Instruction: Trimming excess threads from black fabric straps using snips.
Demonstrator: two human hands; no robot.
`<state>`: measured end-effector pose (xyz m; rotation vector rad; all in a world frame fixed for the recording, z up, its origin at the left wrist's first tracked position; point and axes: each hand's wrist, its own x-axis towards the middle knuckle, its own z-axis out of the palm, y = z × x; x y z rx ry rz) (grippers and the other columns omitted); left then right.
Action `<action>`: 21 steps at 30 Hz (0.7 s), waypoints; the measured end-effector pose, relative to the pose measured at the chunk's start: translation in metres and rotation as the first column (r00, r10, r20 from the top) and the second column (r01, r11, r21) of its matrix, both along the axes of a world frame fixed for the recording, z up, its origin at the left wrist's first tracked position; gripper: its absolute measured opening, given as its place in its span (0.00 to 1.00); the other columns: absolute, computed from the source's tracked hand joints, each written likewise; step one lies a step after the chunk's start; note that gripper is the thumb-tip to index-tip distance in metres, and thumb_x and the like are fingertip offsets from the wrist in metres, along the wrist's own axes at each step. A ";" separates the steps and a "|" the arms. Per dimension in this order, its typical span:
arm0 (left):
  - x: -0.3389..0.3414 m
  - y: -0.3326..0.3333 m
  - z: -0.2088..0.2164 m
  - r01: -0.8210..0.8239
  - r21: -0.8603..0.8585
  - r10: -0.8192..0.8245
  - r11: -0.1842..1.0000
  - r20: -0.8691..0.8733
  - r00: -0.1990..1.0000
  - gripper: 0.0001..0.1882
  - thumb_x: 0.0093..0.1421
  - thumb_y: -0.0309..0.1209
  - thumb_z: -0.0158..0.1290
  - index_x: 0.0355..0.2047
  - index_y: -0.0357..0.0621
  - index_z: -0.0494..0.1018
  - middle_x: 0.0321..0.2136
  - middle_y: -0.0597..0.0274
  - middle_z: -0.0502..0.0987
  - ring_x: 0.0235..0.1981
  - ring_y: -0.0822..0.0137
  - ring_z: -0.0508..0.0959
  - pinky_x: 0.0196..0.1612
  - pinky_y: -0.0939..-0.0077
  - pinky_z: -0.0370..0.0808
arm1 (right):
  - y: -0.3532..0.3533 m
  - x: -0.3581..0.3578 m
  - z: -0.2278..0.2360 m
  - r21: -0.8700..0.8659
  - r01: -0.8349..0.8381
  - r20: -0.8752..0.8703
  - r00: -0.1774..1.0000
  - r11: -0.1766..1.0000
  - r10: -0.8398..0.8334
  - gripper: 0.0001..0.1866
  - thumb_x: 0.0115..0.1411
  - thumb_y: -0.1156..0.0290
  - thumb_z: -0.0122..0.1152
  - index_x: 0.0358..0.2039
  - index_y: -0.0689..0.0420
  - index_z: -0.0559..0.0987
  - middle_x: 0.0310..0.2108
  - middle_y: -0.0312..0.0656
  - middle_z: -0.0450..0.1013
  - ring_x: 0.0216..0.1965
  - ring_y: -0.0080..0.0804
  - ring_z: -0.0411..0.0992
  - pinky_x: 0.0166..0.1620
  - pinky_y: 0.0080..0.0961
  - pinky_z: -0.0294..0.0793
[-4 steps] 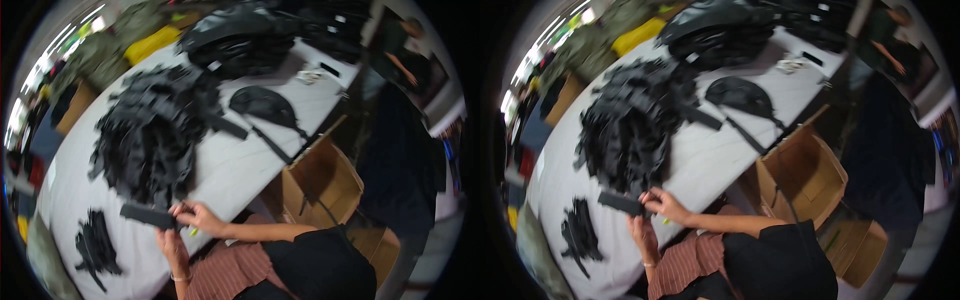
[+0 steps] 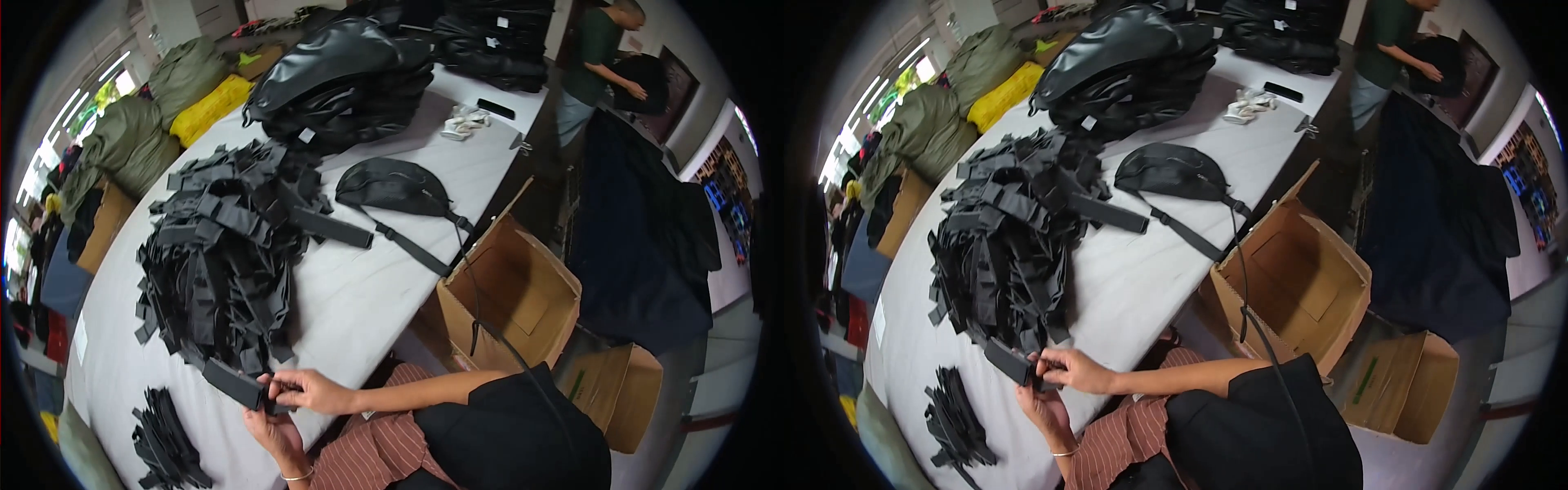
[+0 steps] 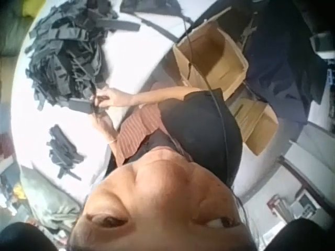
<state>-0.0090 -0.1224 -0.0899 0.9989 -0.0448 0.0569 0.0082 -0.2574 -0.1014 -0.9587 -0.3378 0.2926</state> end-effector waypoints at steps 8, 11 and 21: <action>0.014 0.003 -0.011 -0.021 0.025 0.021 0.999 0.024 0.999 0.21 0.61 0.36 0.50 0.49 0.34 0.64 0.30 0.60 0.71 0.29 0.70 0.72 0.33 0.77 0.74 | -0.021 -0.010 0.004 -0.334 0.086 0.246 0.969 0.939 -0.001 0.03 0.58 0.75 0.58 0.32 0.60 0.75 0.25 0.38 0.74 0.27 0.24 0.70 0.34 0.23 0.69; 0.013 0.004 -0.011 -0.151 0.120 0.158 0.981 -0.052 0.986 0.20 0.60 0.36 0.52 0.45 0.33 0.65 0.25 0.61 0.70 0.23 0.72 0.70 0.26 0.81 0.71 | -0.031 -0.006 0.010 -0.393 0.037 0.186 0.982 0.919 0.040 0.05 0.58 0.72 0.59 0.31 0.58 0.75 0.22 0.37 0.74 0.23 0.28 0.71 0.30 0.26 0.69; -0.010 -0.017 0.005 -0.101 0.278 0.170 0.955 -0.238 0.956 0.16 0.66 0.40 0.44 0.41 0.39 0.68 0.26 0.60 0.74 0.24 0.70 0.74 0.27 0.76 0.72 | -0.050 0.003 0.014 -0.356 0.323 0.363 0.913 0.877 -0.188 0.15 0.56 0.76 0.62 0.45 0.58 0.77 0.42 0.41 0.75 0.44 0.29 0.74 0.47 0.25 0.73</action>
